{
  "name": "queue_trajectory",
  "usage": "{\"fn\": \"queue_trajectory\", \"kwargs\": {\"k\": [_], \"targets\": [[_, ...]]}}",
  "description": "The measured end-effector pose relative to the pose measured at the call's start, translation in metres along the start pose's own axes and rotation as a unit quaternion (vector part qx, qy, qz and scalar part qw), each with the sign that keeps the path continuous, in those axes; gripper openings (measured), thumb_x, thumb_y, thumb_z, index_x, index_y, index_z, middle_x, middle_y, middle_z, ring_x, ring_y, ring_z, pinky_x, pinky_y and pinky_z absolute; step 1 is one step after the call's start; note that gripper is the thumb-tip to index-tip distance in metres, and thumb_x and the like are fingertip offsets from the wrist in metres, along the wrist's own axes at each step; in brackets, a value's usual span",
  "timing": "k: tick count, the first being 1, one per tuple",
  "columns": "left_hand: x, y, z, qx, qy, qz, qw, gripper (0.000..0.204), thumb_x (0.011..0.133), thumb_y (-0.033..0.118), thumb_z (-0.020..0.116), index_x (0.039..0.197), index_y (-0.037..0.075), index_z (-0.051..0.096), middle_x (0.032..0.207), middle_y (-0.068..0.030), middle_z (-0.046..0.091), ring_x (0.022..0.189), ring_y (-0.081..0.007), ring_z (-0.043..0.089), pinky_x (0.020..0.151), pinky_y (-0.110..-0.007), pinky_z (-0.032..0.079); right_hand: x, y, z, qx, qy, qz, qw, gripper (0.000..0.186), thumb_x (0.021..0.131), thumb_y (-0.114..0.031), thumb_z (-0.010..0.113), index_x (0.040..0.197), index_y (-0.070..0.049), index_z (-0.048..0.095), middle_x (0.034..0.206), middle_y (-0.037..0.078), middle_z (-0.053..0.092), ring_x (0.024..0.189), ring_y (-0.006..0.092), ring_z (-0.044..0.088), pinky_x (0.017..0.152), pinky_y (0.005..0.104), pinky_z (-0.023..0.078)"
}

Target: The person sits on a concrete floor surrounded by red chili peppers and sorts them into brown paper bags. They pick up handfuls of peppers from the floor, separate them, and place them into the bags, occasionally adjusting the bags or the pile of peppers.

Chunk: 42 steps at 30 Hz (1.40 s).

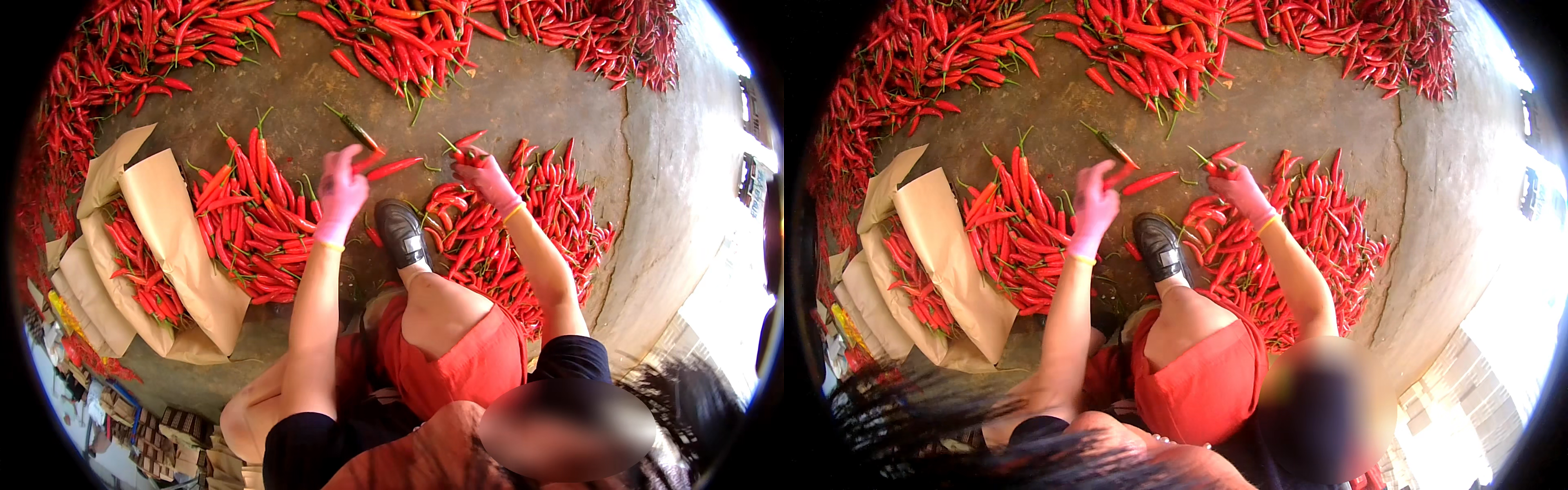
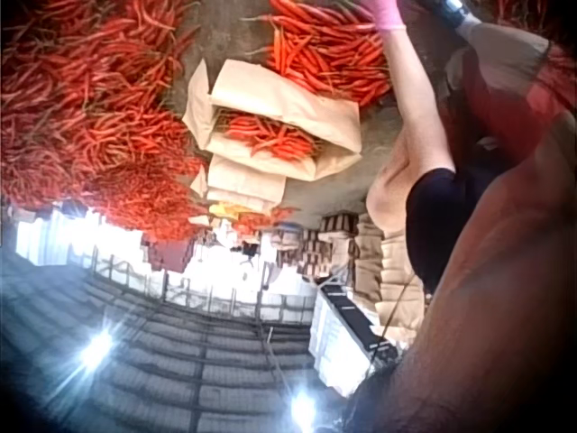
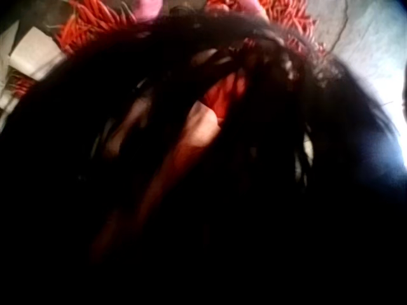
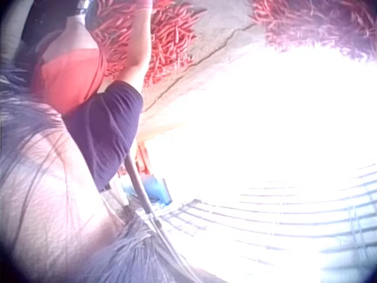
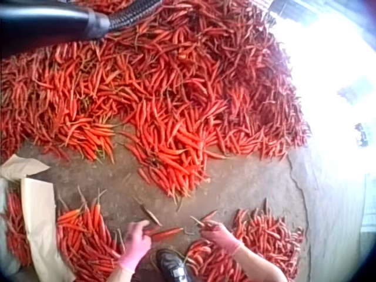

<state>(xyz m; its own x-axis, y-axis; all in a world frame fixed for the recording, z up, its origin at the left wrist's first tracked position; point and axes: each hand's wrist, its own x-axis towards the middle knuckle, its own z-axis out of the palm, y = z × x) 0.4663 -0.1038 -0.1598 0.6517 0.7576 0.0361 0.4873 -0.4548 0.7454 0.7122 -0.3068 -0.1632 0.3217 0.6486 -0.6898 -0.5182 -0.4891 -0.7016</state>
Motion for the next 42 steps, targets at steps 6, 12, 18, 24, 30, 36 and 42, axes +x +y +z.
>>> {"fn": "queue_trajectory", "kwargs": {"k": [6,12,18,24,30,36,42], "targets": [[-0.009,-0.023,0.041,0.146,-0.326,0.042,0.933,0.052,0.076,0.027,0.077,0.119,0.014,0.052,0.105,-0.0120,0.064,0.093,-0.0314,0.067,0.073,-0.042,0.053,0.041,-0.047,0.064,-0.270,0.036,-0.136,0.953,0.033,0.081,-0.007,0.071,0.113,-0.007,0.063,0.083,0.003,0.063,0.073,0.0165,0.058,0.071,0.0337,0.049],[0.009,-0.026,-0.089,0.318,-0.657,-0.044,0.682,0.055,0.081,0.046,0.071,0.122,0.011,0.061,0.126,-0.0151,0.064,0.118,-0.0294,0.062,0.099,-0.043,0.047,0.100,-0.025,0.184,-0.611,0.067,-0.298,0.730,0.027,0.079,-0.023,0.072,0.102,-0.015,0.060,0.100,0.010,0.061,0.099,0.0316,0.062,0.078,0.0446,0.050],[0.082,-0.068,-0.085,0.014,-0.236,-0.006,0.972,0.045,0.082,0.033,0.075,0.124,0.017,0.064,0.124,-0.0169,0.063,0.111,-0.0329,0.064,0.097,-0.045,0.049,0.114,-0.076,0.174,-0.430,0.032,-0.359,0.828,0.034,0.077,-0.014,0.071,0.107,-0.009,0.058,0.103,0.016,0.064,0.096,0.0389,0.063,0.081,0.0487,0.051],[0.178,-0.042,0.031,0.231,-0.041,0.137,0.962,0.053,0.080,0.032,0.074,0.129,0.018,0.058,0.142,-0.0119,0.049,0.138,-0.0352,0.038,0.110,-0.055,0.030,0.154,-0.116,0.145,-0.643,0.231,-0.289,0.671,0.043,0.080,-0.022,0.074,0.114,-0.008,0.053,0.115,0.020,0.059,0.102,0.0415,0.060,0.082,0.0491,0.053],[0.067,-0.064,0.011,0.140,-0.094,0.172,0.971,0.057,0.076,0.024,0.076,0.128,0.013,0.058,0.142,-0.0169,0.047,0.135,-0.0404,0.040,0.114,-0.055,0.029,0.113,-0.031,0.133,-0.482,0.015,-0.390,0.785,0.049,0.074,-0.005,0.071,0.120,-0.005,0.055,0.116,0.022,0.058,0.105,0.0415,0.059,0.090,0.0460,0.050],[-0.001,-0.072,-0.035,-0.009,-0.107,0.071,0.992,0.063,0.076,0.015,0.076,0.136,0.012,0.057,0.147,-0.0199,0.043,0.136,-0.0433,0.039,0.114,-0.051,0.033,0.069,-0.077,0.111,-0.270,-0.013,-0.313,0.910,0.057,0.074,0.001,0.069,0.129,-0.001,0.056,0.124,0.018,0.060,0.122,0.0307,0.056,0.104,0.0370,0.043],[0.018,-0.065,-0.030,-0.155,-0.009,-0.088,0.984,0.044,0.095,0.005,0.059,0.139,0.007,0.054,0.151,-0.0146,0.041,0.138,-0.0259,0.041,0.110,-0.034,0.038,0.149,-0.119,0.118,-0.573,0.161,-0.314,0.740,0.045,0.076,-0.013,0.069,0.120,-0.015,0.064,0.124,0.019,0.057,0.119,0.0406,0.053,0.100,0.0471,0.047]]}}
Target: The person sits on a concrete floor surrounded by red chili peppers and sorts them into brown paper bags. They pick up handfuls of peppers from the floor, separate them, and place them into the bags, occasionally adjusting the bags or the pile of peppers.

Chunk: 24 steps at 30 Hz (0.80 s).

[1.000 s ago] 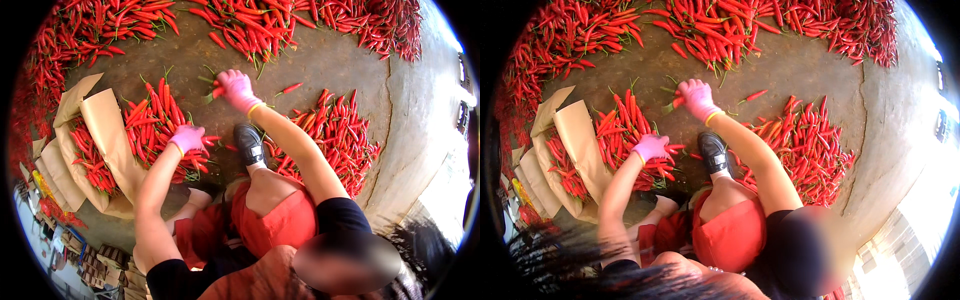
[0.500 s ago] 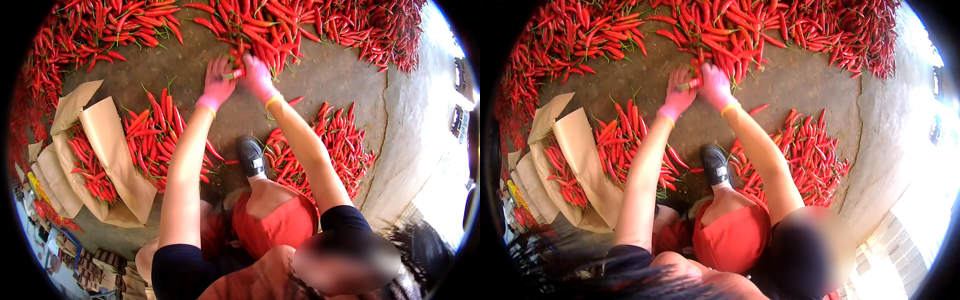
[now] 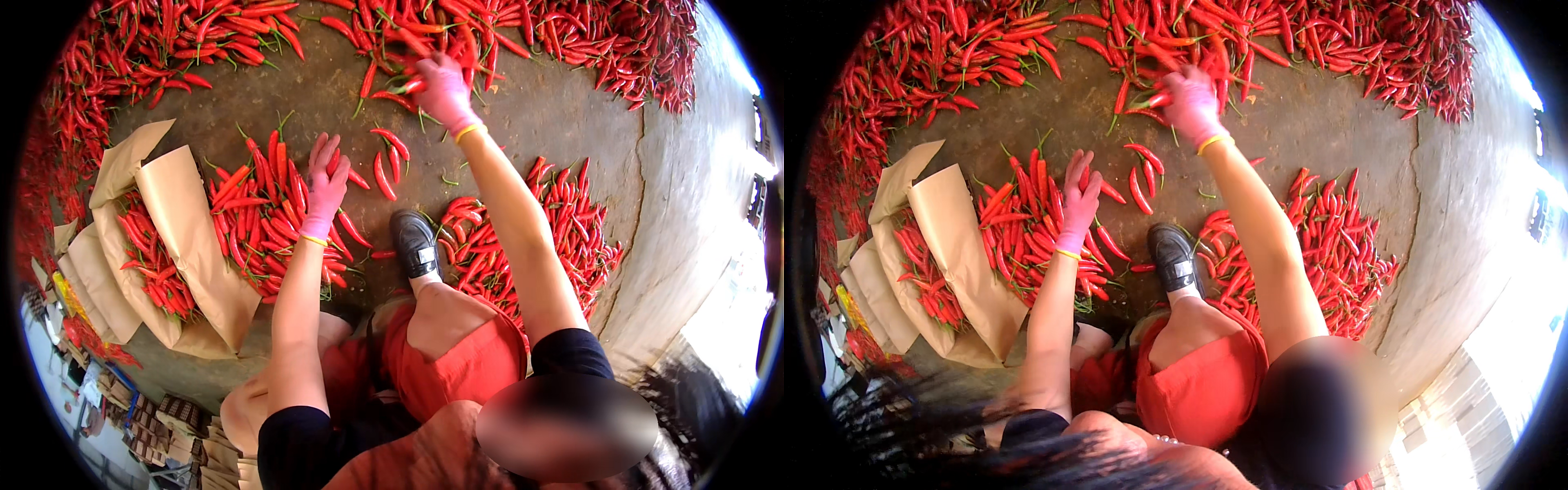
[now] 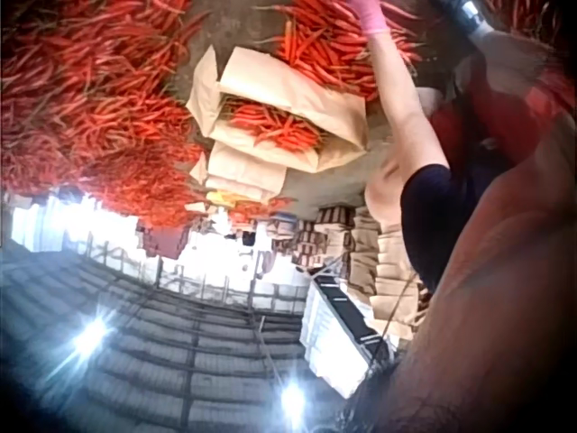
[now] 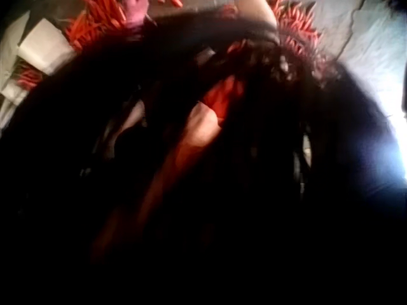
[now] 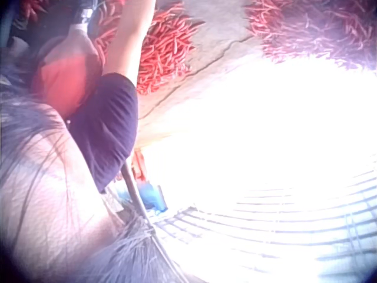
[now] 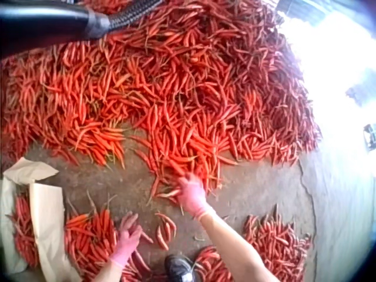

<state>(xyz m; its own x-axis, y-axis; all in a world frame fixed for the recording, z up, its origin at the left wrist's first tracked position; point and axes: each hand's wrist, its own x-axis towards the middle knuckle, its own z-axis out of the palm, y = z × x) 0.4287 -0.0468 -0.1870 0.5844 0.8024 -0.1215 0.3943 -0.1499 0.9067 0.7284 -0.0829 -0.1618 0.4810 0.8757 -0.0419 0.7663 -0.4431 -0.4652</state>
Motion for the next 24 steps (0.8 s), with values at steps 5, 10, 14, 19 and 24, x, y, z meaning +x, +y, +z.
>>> {"fn": "queue_trajectory", "kwargs": {"k": [5,10,14,19,24], "targets": [[-0.003,-0.015,0.001,-0.170,0.047,-0.114,0.978,0.041,0.095,0.006,0.060,0.136,0.004,0.055,0.142,-0.0110,0.049,0.120,-0.0186,0.053,0.096,-0.028,0.047,-0.061,-0.032,0.027,0.084,-0.164,-0.162,0.969,0.054,0.073,-0.007,0.069,0.126,-0.014,0.060,0.131,0.019,0.053,0.119,0.0388,0.054,0.102,0.0426,0.046],[-0.021,-0.012,-0.028,-0.280,0.051,-0.211,0.935,0.041,0.096,0.005,0.059,0.136,0.000,0.052,0.130,-0.0036,0.055,0.099,-0.0107,0.054,0.083,-0.021,0.046,-0.106,0.027,0.017,0.377,-0.016,0.006,0.926,0.053,0.073,0.002,0.066,0.125,-0.006,0.059,0.117,0.010,0.061,0.103,0.0218,0.061,0.089,0.0320,0.049],[-0.017,-0.043,-0.032,-0.090,0.099,-0.080,0.988,0.039,0.090,0.003,0.063,0.129,0.002,0.060,0.113,-0.0083,0.065,0.100,-0.0202,0.063,0.088,-0.031,0.051,-0.129,0.051,-0.006,0.506,-0.086,0.221,0.829,0.047,0.078,0.001,0.068,0.123,-0.003,0.057,0.088,-0.006,0.058,0.072,0.0042,0.050,0.061,0.0211,0.043],[0.067,0.045,0.005,0.131,0.047,0.144,0.980,0.040,0.080,0.005,0.071,0.119,0.015,0.066,0.097,-0.0091,0.066,0.091,-0.0289,0.067,0.079,-0.036,0.055,-0.148,0.051,-0.004,0.508,-0.095,0.247,0.820,0.046,0.077,0.001,0.070,0.122,-0.004,0.058,0.089,-0.006,0.058,0.071,0.0040,0.050,0.061,0.0209,0.042],[0.158,0.038,0.045,0.445,-0.190,0.233,0.843,0.035,0.083,0.011,0.065,0.117,0.016,0.058,0.113,-0.0081,0.058,0.091,-0.0267,0.068,0.076,-0.041,0.057,-0.132,0.014,-0.010,0.492,-0.088,0.231,0.835,0.044,0.079,0.000,0.068,0.121,-0.005,0.058,0.085,-0.006,0.057,0.068,0.0035,0.048,0.059,0.0210,0.040]]}}
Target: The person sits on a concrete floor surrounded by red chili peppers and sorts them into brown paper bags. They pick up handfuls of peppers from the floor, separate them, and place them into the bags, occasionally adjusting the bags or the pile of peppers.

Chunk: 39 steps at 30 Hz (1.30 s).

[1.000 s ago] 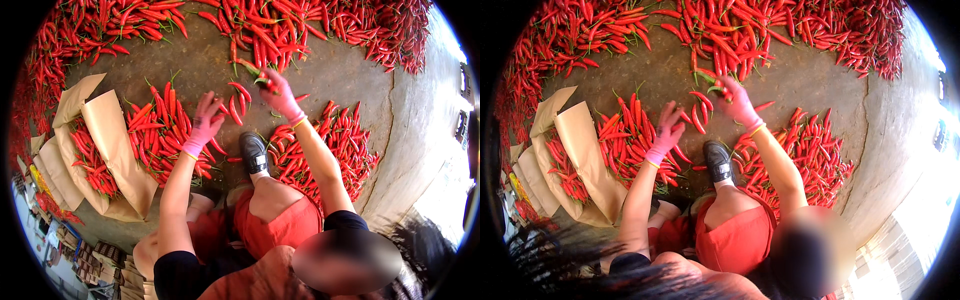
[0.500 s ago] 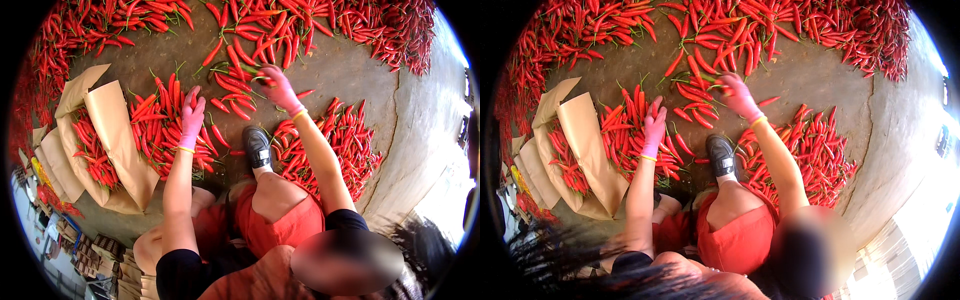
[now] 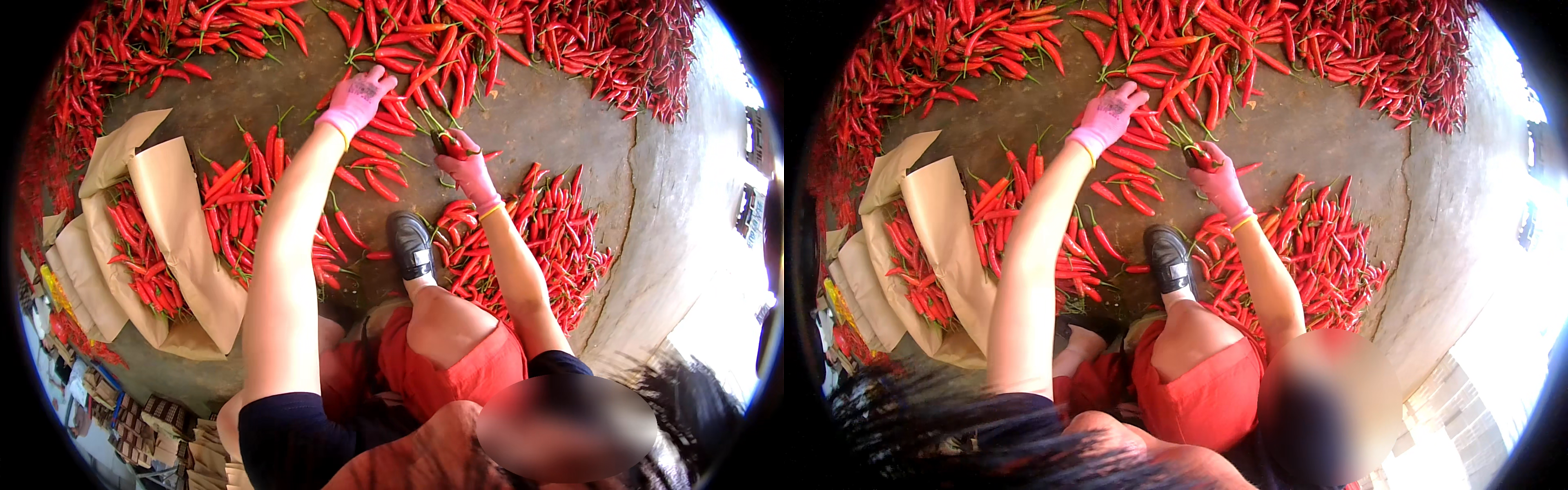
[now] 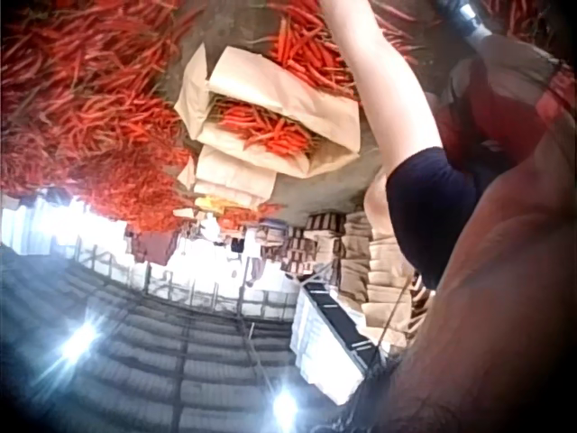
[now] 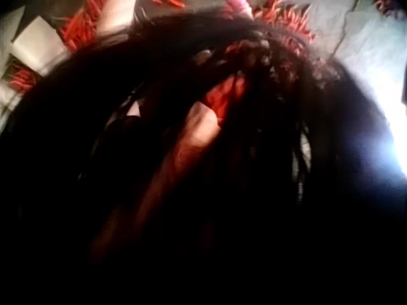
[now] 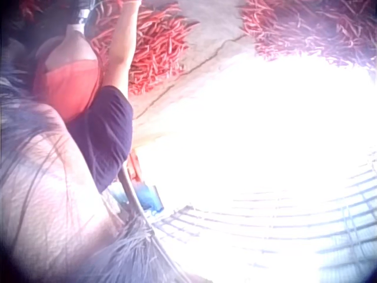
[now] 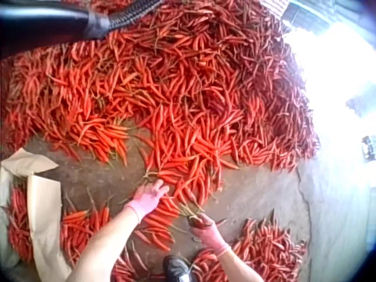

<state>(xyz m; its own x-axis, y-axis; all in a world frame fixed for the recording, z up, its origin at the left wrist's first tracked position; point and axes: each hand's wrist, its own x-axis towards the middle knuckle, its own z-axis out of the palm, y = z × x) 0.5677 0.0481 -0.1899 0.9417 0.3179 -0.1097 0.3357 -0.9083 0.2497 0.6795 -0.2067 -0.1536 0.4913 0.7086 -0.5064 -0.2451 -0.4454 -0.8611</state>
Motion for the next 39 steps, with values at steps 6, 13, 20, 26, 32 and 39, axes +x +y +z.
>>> {"fn": "queue_trajectory", "kwargs": {"k": [6,13,20,26,32,39], "targets": [[-0.016,-0.017,0.001,0.047,0.005,0.059,0.997,0.024,0.086,0.016,0.063,0.109,0.016,0.057,0.105,-0.0066,0.061,0.087,-0.0258,0.069,0.071,-0.038,0.057,0.038,-0.018,-0.002,-0.104,0.041,-0.138,0.984,0.045,0.080,0.001,0.065,0.123,-0.006,0.058,0.091,0.002,0.063,0.072,0.0142,0.058,0.063,0.0277,0.046],[-0.156,-0.064,-0.068,0.063,-0.235,0.081,0.967,0.045,0.084,0.024,0.066,0.127,0.016,0.056,0.111,-0.0100,0.065,0.100,-0.0288,0.066,0.081,-0.045,0.053,0.141,-0.055,0.010,-0.617,0.035,-0.351,0.703,0.041,0.087,-0.014,0.059,0.127,-0.015,0.056,0.115,0.011,0.063,0.102,0.0318,0.061,0.087,0.0449,0.049],[-0.128,-0.029,-0.056,-0.152,0.037,0.075,0.985,0.038,0.082,0.017,0.071,0.119,0.017,0.063,0.119,-0.0061,0.063,0.095,-0.0281,0.068,0.077,-0.041,0.056,0.115,-0.087,0.007,-0.442,0.027,-0.190,0.877,0.043,0.078,-0.014,0.069,0.119,-0.006,0.060,0.108,0.016,0.070,0.103,0.0350,0.066,0.085,0.0420,0.052],[0.009,0.007,-0.012,-0.013,-0.121,0.042,0.992,0.022,0.088,0.019,0.063,0.108,0.010,0.058,0.123,-0.0110,0.062,0.100,-0.0326,0.067,0.080,-0.042,0.055,0.039,-0.057,-0.004,0.006,-0.072,0.027,0.997,0.047,0.073,0.011,0.069,0.117,-0.004,0.061,0.101,0.002,0.068,0.099,0.0183,0.067,0.082,0.0327,0.053],[-0.092,-0.054,-0.105,-0.042,-0.255,0.096,0.961,0.022,0.084,0.027,0.064,0.098,0.010,0.065,0.106,-0.0113,0.067,0.097,-0.0338,0.066,0.089,-0.047,0.050,-0.037,-0.006,0.033,0.071,-0.245,0.166,0.953,0.055,0.072,0.022,0.065,0.121,-0.003,0.060,0.110,-0.002,0.062,0.103,0.0122,0.060,0.092,0.0320,0.052],[-0.163,-0.067,-0.105,-0.177,-0.046,-0.154,0.971,0.033,0.088,0.033,0.065,0.110,0.009,0.065,0.110,-0.0139,0.065,0.102,-0.0355,0.064,0.089,-0.043,0.051,-0.023,-0.043,0.069,-0.033,-0.270,0.026,0.962,0.052,0.070,0.005,0.067,0.121,-0.004,0.059,0.091,0.004,0.063,0.089,0.0156,0.063,0.079,0.0318,0.049]]}}
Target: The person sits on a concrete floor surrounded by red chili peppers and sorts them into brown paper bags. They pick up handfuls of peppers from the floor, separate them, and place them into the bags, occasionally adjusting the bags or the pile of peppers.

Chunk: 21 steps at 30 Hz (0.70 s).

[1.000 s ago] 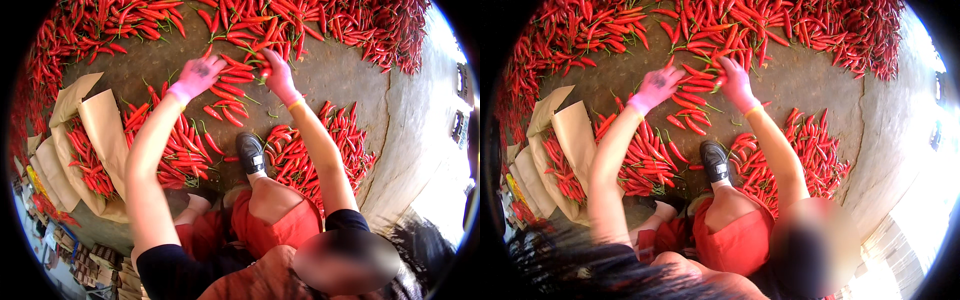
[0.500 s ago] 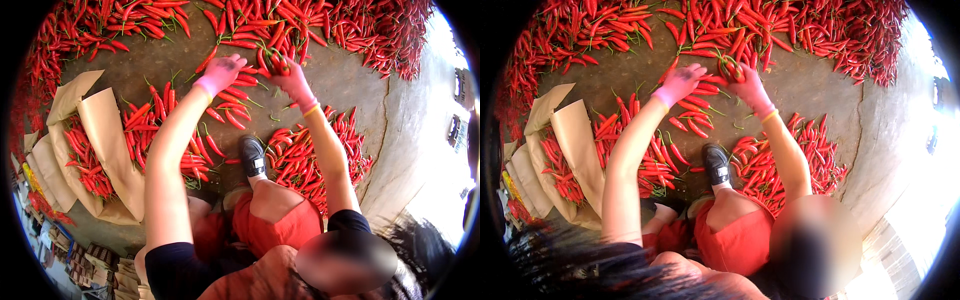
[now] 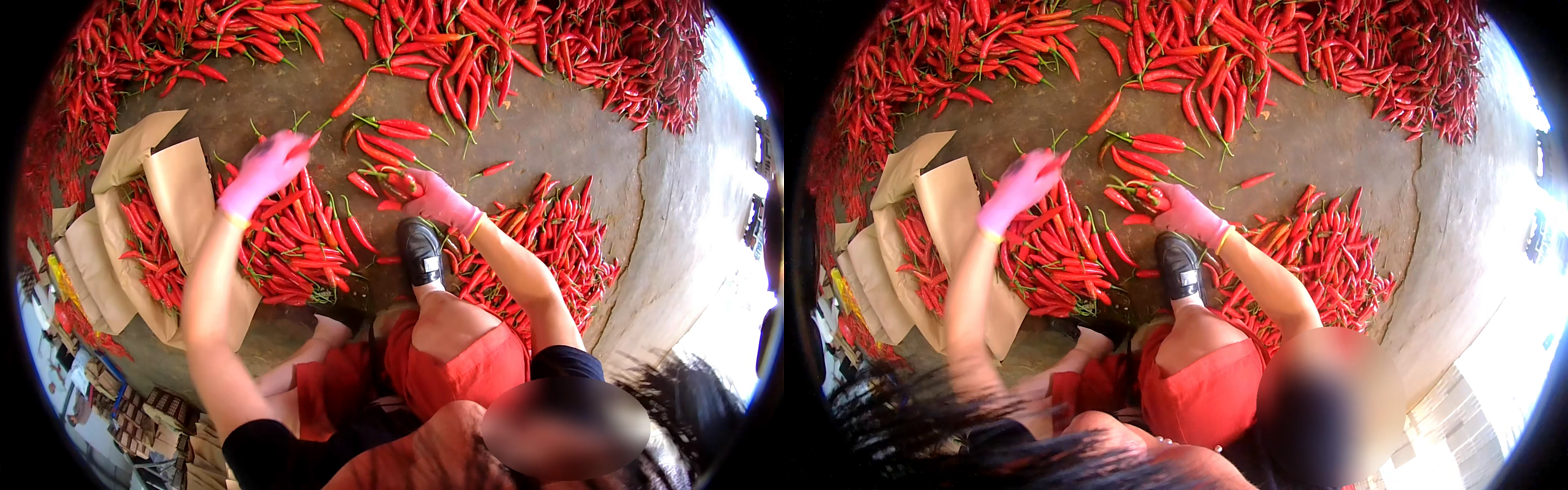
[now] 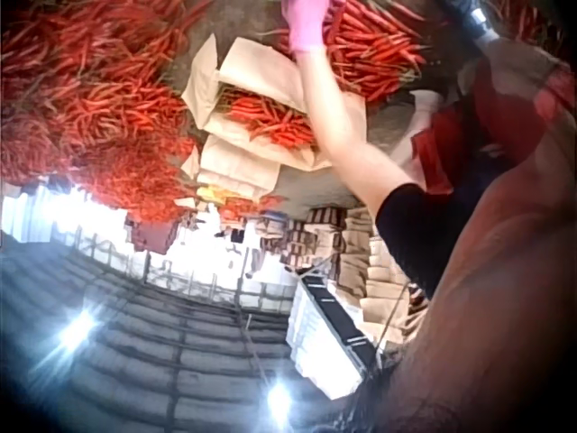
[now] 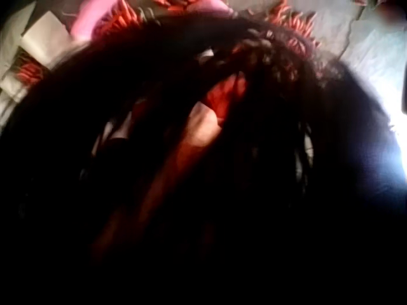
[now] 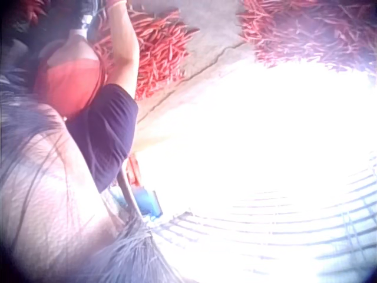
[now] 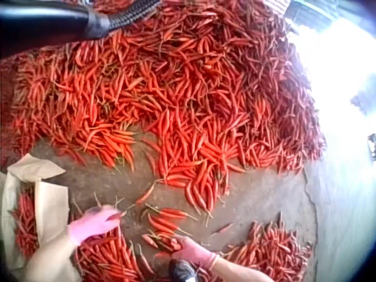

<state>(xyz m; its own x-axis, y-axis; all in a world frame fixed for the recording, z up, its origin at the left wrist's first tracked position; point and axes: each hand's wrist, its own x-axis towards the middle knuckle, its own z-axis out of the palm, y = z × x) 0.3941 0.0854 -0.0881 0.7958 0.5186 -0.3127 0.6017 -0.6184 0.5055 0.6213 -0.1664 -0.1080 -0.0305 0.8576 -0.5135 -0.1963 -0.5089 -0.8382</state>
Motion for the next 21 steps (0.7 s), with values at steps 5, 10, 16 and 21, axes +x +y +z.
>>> {"fn": "queue_trajectory", "kwargs": {"k": [5,10,16,21], "targets": [[0.122,0.015,0.102,0.043,0.119,-0.047,0.991,0.039,0.084,0.038,0.067,0.111,0.011,0.061,0.112,-0.0143,0.061,0.103,-0.0351,0.063,0.086,-0.045,0.051,-0.004,0.028,0.003,-0.199,-0.014,-0.011,0.980,0.052,0.067,-0.006,0.069,0.118,-0.002,0.058,0.094,0.020,0.065,0.093,0.0243,0.065,0.082,0.0396,0.051],[0.122,0.008,0.061,0.088,0.137,-0.074,0.984,0.028,0.082,0.030,0.065,0.102,0.011,0.060,0.105,-0.0152,0.063,0.099,-0.0321,0.066,0.082,-0.046,0.053,0.026,0.026,-0.048,-0.139,0.185,-0.021,0.973,0.045,0.072,-0.005,0.072,0.115,-0.005,0.061,0.091,0.018,0.068,0.081,0.0355,0.066,0.074,0.0401,0.054],[0.032,0.007,0.034,-0.187,0.111,-0.121,0.969,0.022,0.088,0.025,0.064,0.100,0.006,0.060,0.075,-0.0078,0.066,0.065,-0.0254,0.067,0.064,-0.038,0.052,0.087,0.023,-0.042,-0.581,0.239,-0.090,0.772,0.079,0.064,-0.021,0.080,0.136,-0.014,0.049,0.116,0.010,0.059,0.111,0.0334,0.056,0.092,0.0478,0.047],[0.011,0.029,0.101,-0.040,0.088,0.101,0.990,0.034,0.077,0.015,0.076,0.109,0.011,0.065,0.094,-0.0083,0.066,0.085,-0.0223,0.068,0.074,-0.039,0.054,0.090,0.028,-0.053,-0.595,0.240,-0.147,0.753,0.084,0.064,-0.026,0.082,0.140,-0.018,0.045,0.117,0.008,0.058,0.107,0.0295,0.057,0.086,0.0485,0.045]]}}
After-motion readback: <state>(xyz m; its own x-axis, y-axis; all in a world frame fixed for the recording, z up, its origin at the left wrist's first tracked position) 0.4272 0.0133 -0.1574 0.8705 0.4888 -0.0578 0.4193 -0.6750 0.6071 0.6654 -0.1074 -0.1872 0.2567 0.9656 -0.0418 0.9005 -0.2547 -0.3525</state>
